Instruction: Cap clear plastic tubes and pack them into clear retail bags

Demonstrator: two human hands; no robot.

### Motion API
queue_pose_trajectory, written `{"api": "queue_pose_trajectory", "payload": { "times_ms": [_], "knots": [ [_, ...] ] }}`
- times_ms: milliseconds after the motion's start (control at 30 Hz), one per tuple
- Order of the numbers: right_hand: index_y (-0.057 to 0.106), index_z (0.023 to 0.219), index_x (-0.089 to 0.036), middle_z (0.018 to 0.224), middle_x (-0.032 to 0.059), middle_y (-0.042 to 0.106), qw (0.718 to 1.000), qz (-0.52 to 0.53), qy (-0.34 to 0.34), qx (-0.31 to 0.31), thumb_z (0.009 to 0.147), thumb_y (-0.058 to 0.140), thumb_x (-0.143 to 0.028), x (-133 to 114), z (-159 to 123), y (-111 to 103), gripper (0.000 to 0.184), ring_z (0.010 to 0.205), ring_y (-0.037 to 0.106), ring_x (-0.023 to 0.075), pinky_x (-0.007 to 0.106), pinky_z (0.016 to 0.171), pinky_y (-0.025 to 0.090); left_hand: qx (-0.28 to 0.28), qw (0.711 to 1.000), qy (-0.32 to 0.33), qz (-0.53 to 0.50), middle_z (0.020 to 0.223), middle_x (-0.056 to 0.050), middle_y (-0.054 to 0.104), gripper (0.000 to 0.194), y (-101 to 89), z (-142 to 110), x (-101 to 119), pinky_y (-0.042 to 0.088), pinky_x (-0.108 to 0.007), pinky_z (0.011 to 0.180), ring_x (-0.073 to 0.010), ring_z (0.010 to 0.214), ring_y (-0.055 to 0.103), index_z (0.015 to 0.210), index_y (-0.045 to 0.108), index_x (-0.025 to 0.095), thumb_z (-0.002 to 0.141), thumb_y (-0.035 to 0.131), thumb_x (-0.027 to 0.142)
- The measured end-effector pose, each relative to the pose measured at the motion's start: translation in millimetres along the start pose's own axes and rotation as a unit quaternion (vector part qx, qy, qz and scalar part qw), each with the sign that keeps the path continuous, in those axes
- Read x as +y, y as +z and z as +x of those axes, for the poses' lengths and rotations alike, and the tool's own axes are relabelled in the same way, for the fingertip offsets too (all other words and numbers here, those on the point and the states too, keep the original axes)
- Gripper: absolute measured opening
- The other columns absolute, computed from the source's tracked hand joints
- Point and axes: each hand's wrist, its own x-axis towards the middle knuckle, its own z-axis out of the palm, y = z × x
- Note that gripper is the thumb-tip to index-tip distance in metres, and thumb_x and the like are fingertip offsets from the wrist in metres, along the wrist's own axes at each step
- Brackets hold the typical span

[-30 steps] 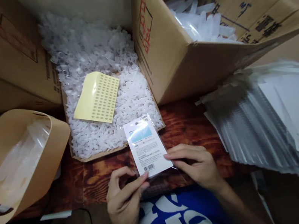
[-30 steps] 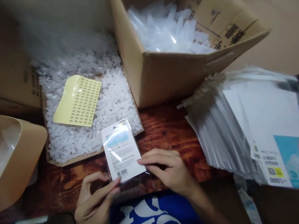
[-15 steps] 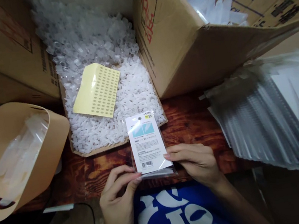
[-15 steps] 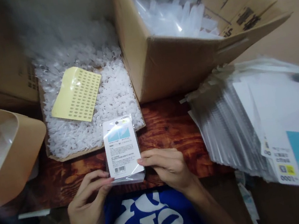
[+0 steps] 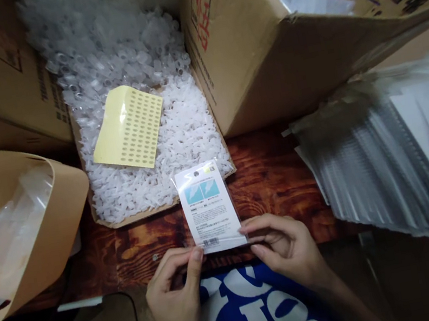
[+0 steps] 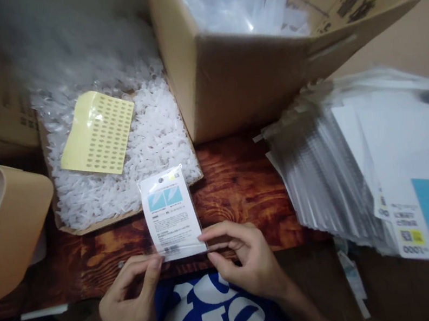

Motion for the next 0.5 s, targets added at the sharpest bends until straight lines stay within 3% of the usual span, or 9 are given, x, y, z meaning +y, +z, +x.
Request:
{"api": "queue_pose_trajectory", "payload": {
  "times_ms": [100,300,500],
  "knots": [
    [0.078,0.096,-0.021,0.1,0.008,0.081,0.999,0.032,0.021,0.036,0.082,0.082,-0.024,1.7,0.7,8.6,0.015,0.086,0.081,0.022,0.03,0.079,0.069,-0.002,1.0,0.001,0.003,0.075,0.001,0.072,0.017,1.1,-1.8,-0.5,0.056,-0.019,0.065,-0.0127,0.069,0.067,0.073,0.075,0.022,0.09,0.074,0.024],
    [0.074,0.075,-0.02,0.079,0.0049,0.08,0.991,-0.01,0.018,0.133,0.084,0.081,-0.027,-3.0,6.6,20.0,0.014,0.067,0.078,0.0179,0.022,0.062,0.065,-0.012,1.0,-0.007,-0.004,0.071,0.002,0.068,0.022,3.9,-6.3,-0.5,0.052,-0.019,0.062,-0.0115,0.065,0.063,0.07,0.072,0.021,0.091,0.074,0.024],
    [0.073,0.074,-0.02,0.073,0.0033,0.078,0.987,-0.006,0.05,0.15,0.085,0.081,-0.029,-5.2,6.6,22.2,0.016,0.063,0.075,0.0153,0.019,0.059,0.061,-0.01,0.999,-0.037,-0.017,0.068,0.002,0.066,0.028,8.1,-9.0,3.6,0.05,-0.02,0.06,-0.0115,0.062,0.061,0.066,0.069,0.02,0.093,0.071,0.026]
  ]
}}
